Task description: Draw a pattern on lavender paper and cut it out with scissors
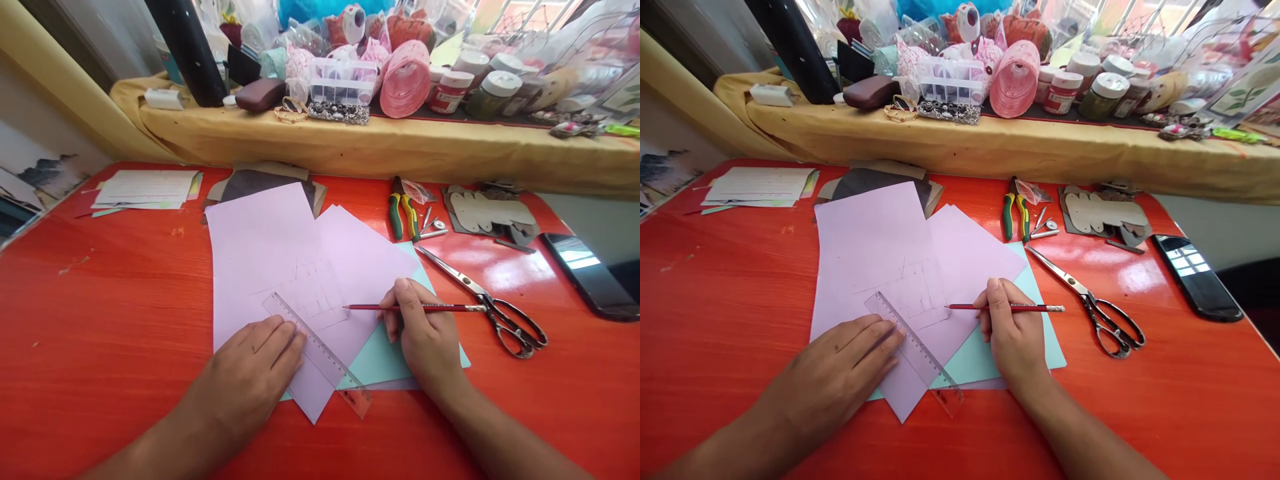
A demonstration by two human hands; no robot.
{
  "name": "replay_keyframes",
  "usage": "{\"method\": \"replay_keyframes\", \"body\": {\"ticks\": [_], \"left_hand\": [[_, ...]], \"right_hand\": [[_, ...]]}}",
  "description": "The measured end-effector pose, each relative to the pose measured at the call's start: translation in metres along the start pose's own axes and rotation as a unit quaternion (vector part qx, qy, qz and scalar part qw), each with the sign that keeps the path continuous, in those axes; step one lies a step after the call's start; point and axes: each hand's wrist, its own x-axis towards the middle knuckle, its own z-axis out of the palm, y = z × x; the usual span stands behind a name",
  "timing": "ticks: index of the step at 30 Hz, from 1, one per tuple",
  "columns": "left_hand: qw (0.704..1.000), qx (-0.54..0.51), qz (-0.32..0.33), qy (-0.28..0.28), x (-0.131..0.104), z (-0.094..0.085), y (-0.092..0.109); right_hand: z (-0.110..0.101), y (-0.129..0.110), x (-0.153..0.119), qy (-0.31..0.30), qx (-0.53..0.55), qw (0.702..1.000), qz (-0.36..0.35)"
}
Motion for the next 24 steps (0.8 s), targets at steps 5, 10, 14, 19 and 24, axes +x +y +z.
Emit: {"method": "replay_keyframes", "body": {"ticks": [5,10,14,19,24], "left_hand": [[1.000,-0.004,0.005,-0.001,0.0004,0.0000,-0.0007],[1.000,0.004,0.006,-0.008,0.0012,-0.0015,-0.0002],[1.000,-0.001,0.005,-0.005,0.0005,-0.0017,-0.0004],[1.000,0.003,0.003,-0.001,-0.0008,-0.0008,-0.0013],[1.000,-0.005,0.002,0.002,-0.0011,-0.0005,-0.0011]], "right_hand": [[0.0005,-0.0008,0.0010,-0.011,-0.006,1.000,-0.009],[0.0005,-0.0006,0.0005,-0.016,-0.016,1.000,-0.011],[0.0001,-0.0003,0.0004,-0.019,-0.025,0.999,-0.015],[0.0005,-0.0020,0.0009,-0.022,-0.037,0.999,-0.013],[0.0011,-0.0023,0.0006,-0.024,-0.039,0.999,-0.014]]}}
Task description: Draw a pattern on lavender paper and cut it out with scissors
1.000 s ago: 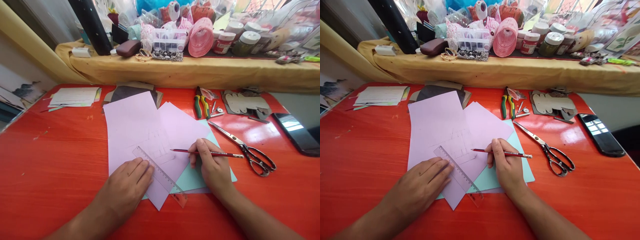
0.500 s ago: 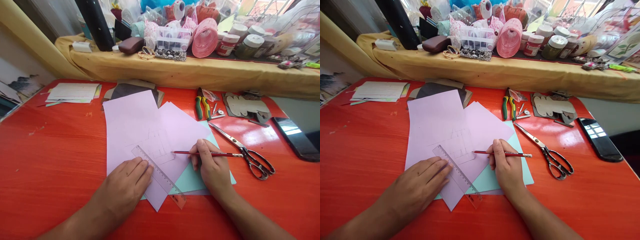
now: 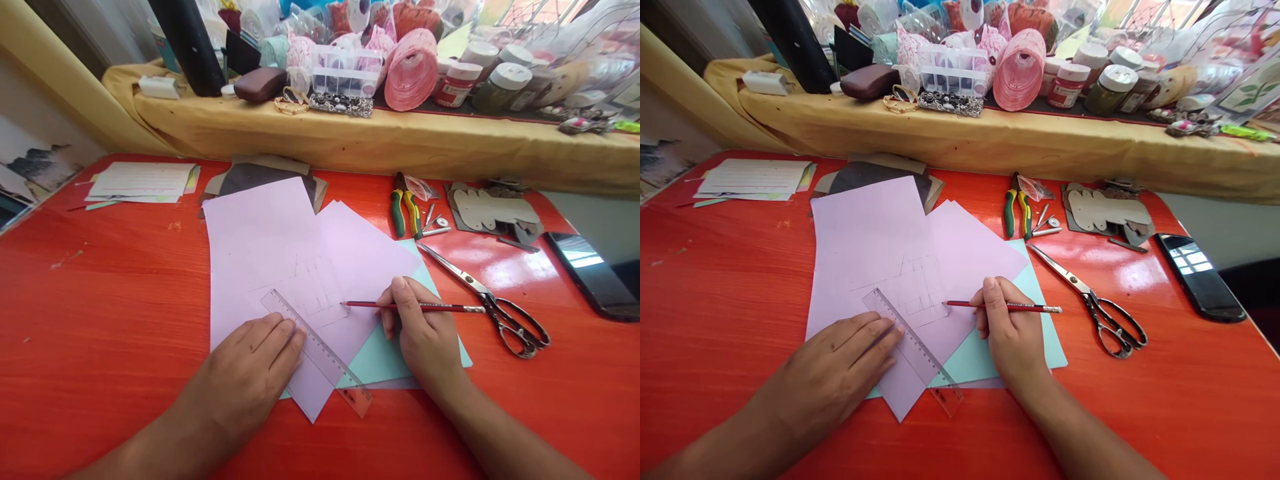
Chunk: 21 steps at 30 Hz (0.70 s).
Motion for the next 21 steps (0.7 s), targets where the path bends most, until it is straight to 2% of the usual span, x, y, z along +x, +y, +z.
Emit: {"method": "replay_keyframes", "body": {"ticks": [21], "left_hand": [[1.000,0.005,0.003,0.002,0.0002,0.0001,-0.0002]], "right_hand": [[-0.0002,0.0008,-0.0004,0.002,-0.003,1.000,-0.001]]}}
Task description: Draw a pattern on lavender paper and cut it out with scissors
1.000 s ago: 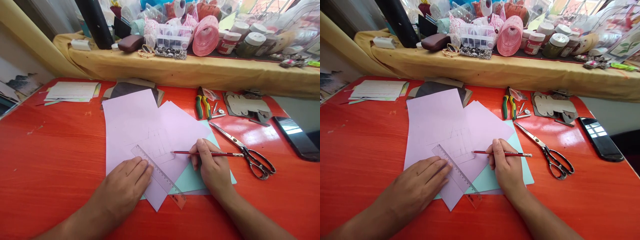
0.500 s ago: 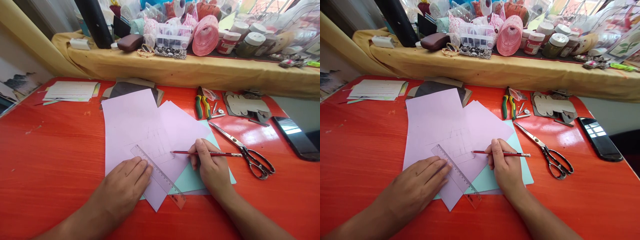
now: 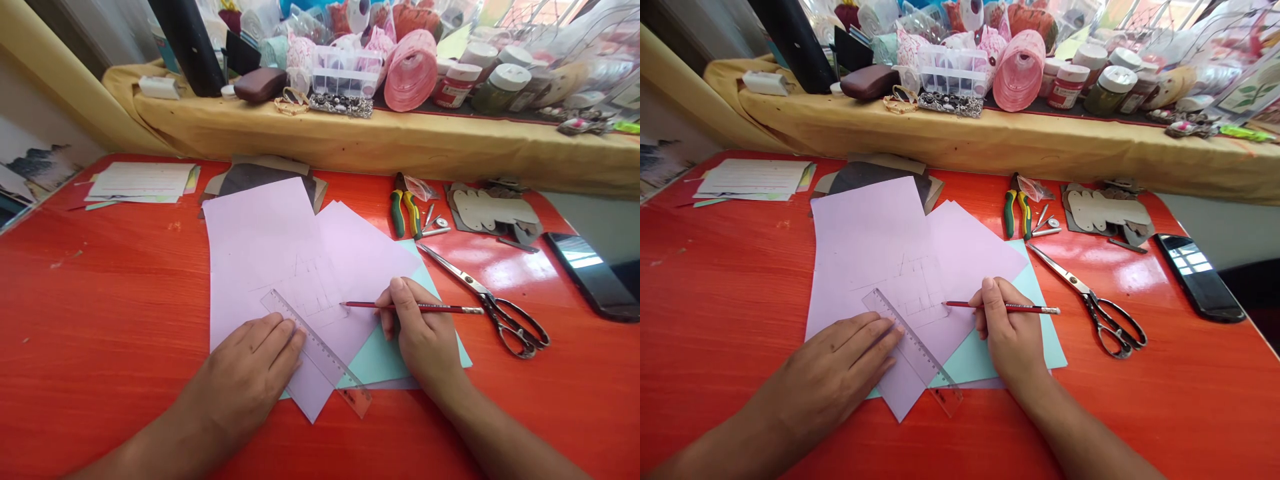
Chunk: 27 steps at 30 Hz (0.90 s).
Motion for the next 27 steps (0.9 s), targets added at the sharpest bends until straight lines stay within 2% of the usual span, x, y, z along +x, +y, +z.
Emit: {"method": "replay_keyframes", "body": {"ticks": [19,27], "left_hand": [[1.000,0.008,0.001,-0.011,0.0023,-0.0016,0.0016],[1.000,0.010,-0.003,-0.017,0.0007,-0.0011,0.0021]], "right_hand": [[-0.0004,0.0007,0.0001,-0.005,0.003,1.000,0.003],[-0.0005,0.0035,0.0001,0.020,0.034,0.999,-0.022]]}}
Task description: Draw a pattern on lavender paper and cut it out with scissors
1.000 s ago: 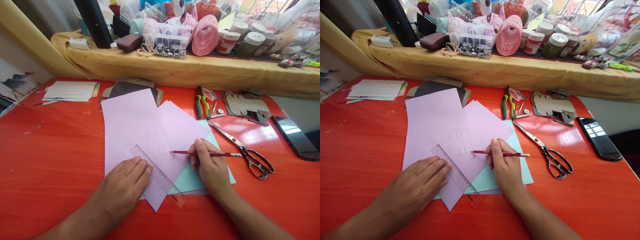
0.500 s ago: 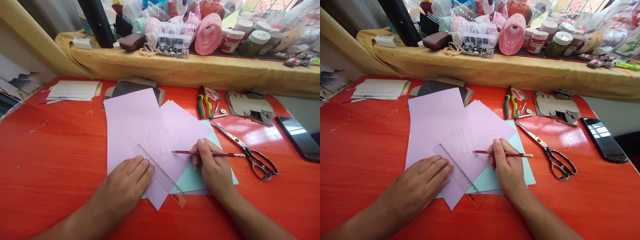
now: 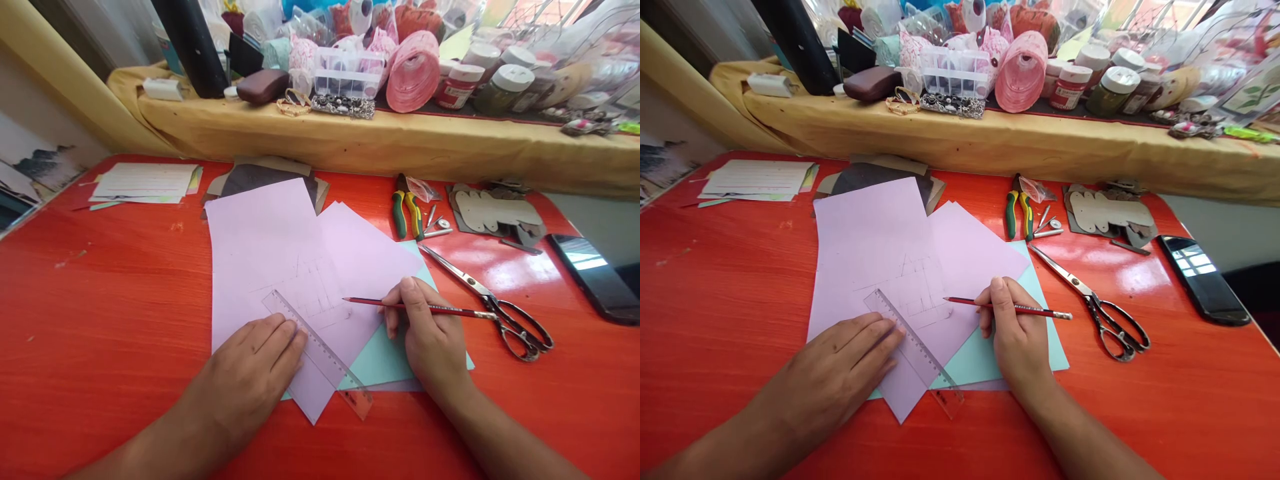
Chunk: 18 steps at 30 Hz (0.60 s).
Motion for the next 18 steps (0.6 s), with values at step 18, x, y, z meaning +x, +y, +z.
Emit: {"method": "replay_keyframes", "body": {"ticks": [18], "left_hand": [[1.000,-0.006,0.003,-0.002,-0.0017,0.0021,-0.0002]], "right_hand": [[0.0000,-0.0013,0.0000,-0.016,-0.024,0.999,0.014]]}}
